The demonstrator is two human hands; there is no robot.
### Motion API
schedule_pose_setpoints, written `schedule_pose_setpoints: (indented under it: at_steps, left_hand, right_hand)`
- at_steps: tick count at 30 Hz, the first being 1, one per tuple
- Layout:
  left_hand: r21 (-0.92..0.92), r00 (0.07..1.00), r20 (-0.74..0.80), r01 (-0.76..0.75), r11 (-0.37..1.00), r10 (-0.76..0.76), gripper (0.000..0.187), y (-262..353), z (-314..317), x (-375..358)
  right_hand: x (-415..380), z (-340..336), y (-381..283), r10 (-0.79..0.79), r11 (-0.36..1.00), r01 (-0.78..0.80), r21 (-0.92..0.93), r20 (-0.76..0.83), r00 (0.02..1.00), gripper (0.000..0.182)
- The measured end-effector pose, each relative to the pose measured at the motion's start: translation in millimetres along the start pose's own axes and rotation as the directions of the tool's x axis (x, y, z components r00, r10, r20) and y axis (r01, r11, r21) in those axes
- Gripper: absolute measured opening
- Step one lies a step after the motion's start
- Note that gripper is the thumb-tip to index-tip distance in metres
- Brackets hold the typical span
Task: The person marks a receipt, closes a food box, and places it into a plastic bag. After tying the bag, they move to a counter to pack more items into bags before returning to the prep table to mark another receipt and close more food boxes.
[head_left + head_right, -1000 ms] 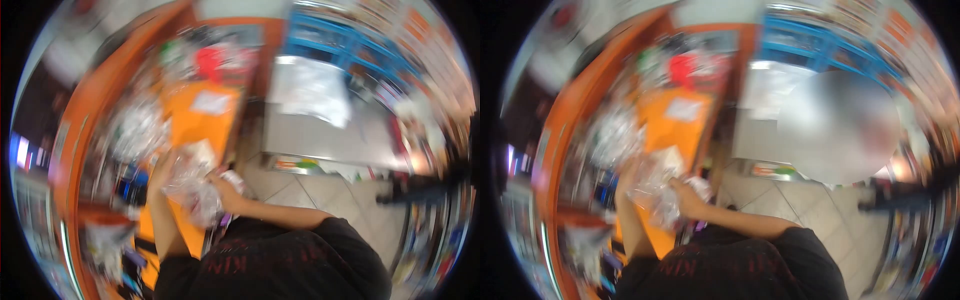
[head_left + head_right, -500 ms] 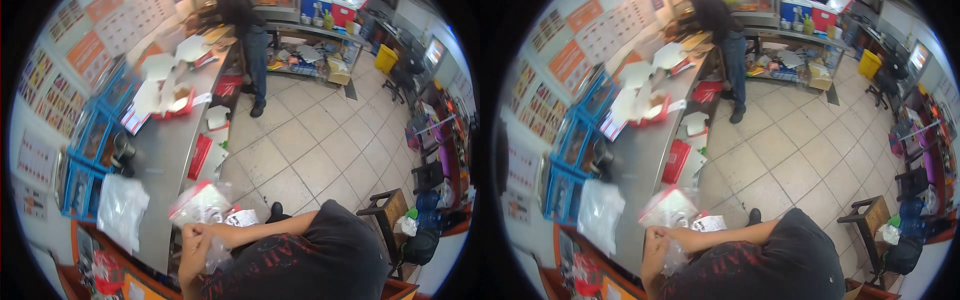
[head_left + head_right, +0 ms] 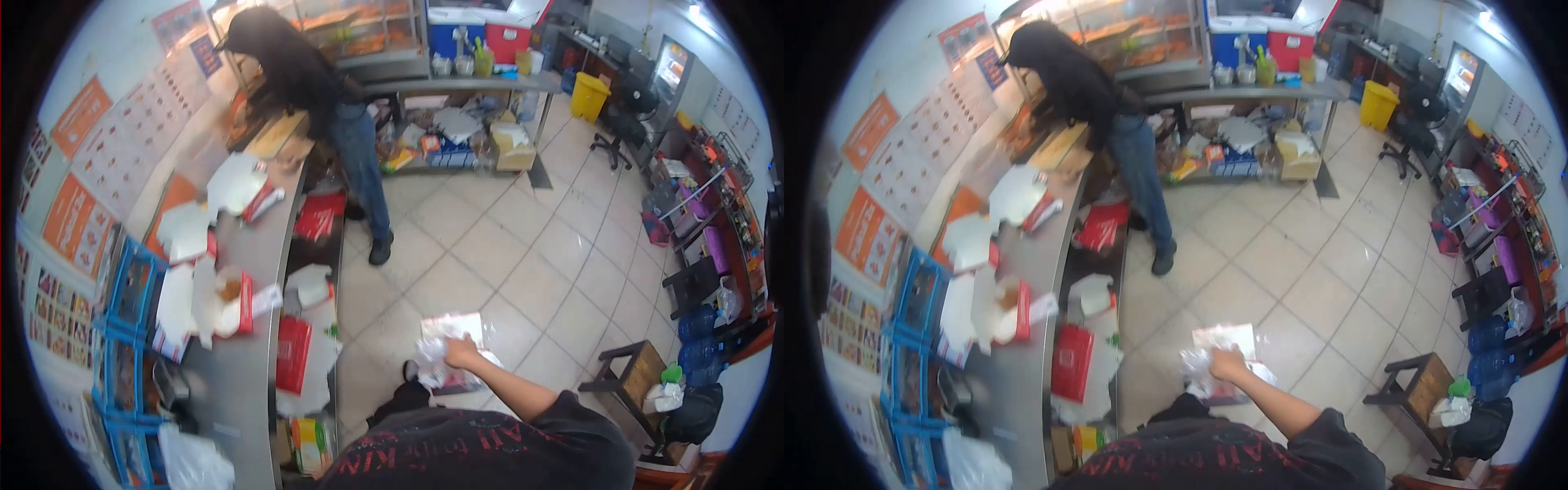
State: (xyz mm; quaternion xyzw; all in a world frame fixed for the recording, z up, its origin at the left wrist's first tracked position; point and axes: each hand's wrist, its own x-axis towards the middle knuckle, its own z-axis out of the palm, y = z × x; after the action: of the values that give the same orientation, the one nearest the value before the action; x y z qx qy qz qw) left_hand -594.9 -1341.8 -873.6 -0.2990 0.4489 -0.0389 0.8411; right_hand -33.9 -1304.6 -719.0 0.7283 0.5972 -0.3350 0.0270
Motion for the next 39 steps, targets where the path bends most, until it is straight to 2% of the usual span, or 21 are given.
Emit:
schedule_pose_setpoints:
  at_steps: [1, 2, 3, 7, 9, 11, 12, 13, 15, 17, 19, 24, 25, 26, 27, 28, 31, 33, 35, 37, 39]
  left_hand:
    - [0.342, 0.921, -0.104, -0.32, 0.883, 0.374, 0.029, 2, 12, 17]
    - [0.829, 0.657, -0.18, -0.299, 0.473, 0.732, 0.029, 0, 26, 39]
    - [0.95, 0.552, -0.158, -0.142, 0.279, 0.819, 0.03, 8, 43, 47]
    - [1.0, 0.497, -0.007, 0.015, -0.001, 0.868, 0.03, 60, 123, 65]
    - [0.997, 0.445, 0.076, -0.006, -0.082, 0.892, 0.031, 101, 176, 77]
    - [0.972, 0.331, 0.169, -0.212, -0.101, 0.928, 0.031, 131, 284, 64]
    - [0.928, 0.264, 0.239, -0.345, -0.14, 0.934, 0.031, 136, 344, 48]
    - [0.844, 0.188, 0.329, -0.498, -0.199, 0.925, 0.031, 144, 396, 37]
    - [0.675, 0.118, 0.474, -0.686, -0.273, 0.873, 0.028, 146, 478, 10]
    - [0.675, 0.133, 0.47, -0.691, -0.259, 0.872, 0.031, 157, 510, 5]
    - [0.671, 0.134, 0.472, -0.696, -0.256, 0.871, 0.034, 174, 520, 8]
    - [0.999, 0.274, 0.037, 0.023, -0.045, 0.961, 0.043, 216, 419, 66]
    - [0.861, 0.405, 0.167, 0.385, -0.334, 0.899, 0.042, 239, 351, 96]
    - [0.626, 0.393, 0.367, 0.566, -0.536, 0.843, 0.037, 220, 354, 99]
    - [0.886, 0.384, 0.12, 0.374, -0.273, 0.915, 0.037, 200, 349, 95]
    - [0.969, 0.341, -0.061, 0.247, -0.027, 0.938, 0.037, 197, 353, 102]
    - [0.929, 0.264, -0.344, -0.045, 0.367, 0.901, 0.037, 201, 421, 111]
    - [0.889, 0.242, -0.389, -0.152, 0.431, 0.889, 0.037, 209, 463, 119]
    - [0.868, 0.229, -0.401, -0.216, 0.448, 0.887, 0.036, 212, 497, 125]
    - [0.847, 0.228, -0.414, -0.257, 0.465, 0.881, 0.036, 208, 530, 129]
    - [0.839, 0.229, -0.418, -0.273, 0.47, 0.879, 0.036, 205, 548, 133]
  right_hand:
    - [20, -6, 23, 0.068, 0.995, -0.066, 0.075, -0.02, 0.997, 0.042]
    - [32, -4, 42, 0.138, 0.978, -0.134, 0.157, -0.015, 0.99, 0.041]
    - [34, 3, 53, 0.251, 0.957, -0.245, 0.157, -0.022, 0.968, 0.039]
    - [82, -48, 95, 0.483, 0.872, -0.464, 0.156, -0.122, 0.867, 0.036]
    - [115, -60, 125, 0.398, 0.916, -0.371, 0.152, -0.216, 0.892, 0.03]
    - [140, -110, 132, 0.462, 0.842, -0.41, 0.351, -0.076, 0.883, 0.022]
    - [149, -127, 131, 0.456, 0.882, -0.388, 0.268, -0.281, 0.844, 0.017]
    - [169, -149, 137, 0.562, 0.808, -0.504, 0.306, -0.14, 0.815, 0.061]
    - [204, -177, 150, 0.61, 0.762, -0.498, 0.413, -0.199, 0.767, 0.067]
    - [244, -208, 160, 0.599, 0.738, -0.454, 0.499, -0.177, 0.781, 0.051]
    - [292, -227, 167, 0.621, 0.394, -0.186, 0.9, -0.111, 0.776, 0.03]
    - [453, -265, 198, 0.609, 0.208, -0.045, 0.977, -0.093, 0.787, 0.031]
    - [485, -274, 203, 0.454, 0.733, -0.226, 0.641, -0.215, 0.864, 0.032]
    - [526, -291, 206, 0.248, 0.969, -0.246, 0.037, -0.227, 0.942, 0.032]
    - [567, -299, 208, 0.227, 0.974, -0.224, 0.04, -0.222, 0.948, 0.032]
    - [612, -303, 210, 0.423, 0.867, -0.298, 0.4, -0.272, 0.864, 0.033]
    - [694, -352, 186, 0.786, 0.149, -0.111, 0.983, -0.05, 0.616, 0.039]
    - [762, -383, 185, 0.815, 0.3, -0.172, 0.938, -0.158, 0.557, 0.035]
    - [834, -409, 202, 0.598, 0.756, -0.304, 0.579, -0.422, 0.682, 0.033]
    - [881, -453, 197, 0.527, 0.804, -0.232, 0.548, -0.474, 0.705, 0.038]
    - [925, -476, 178, 0.627, 0.331, 0.357, 0.874, -0.486, 0.608, 0.044]
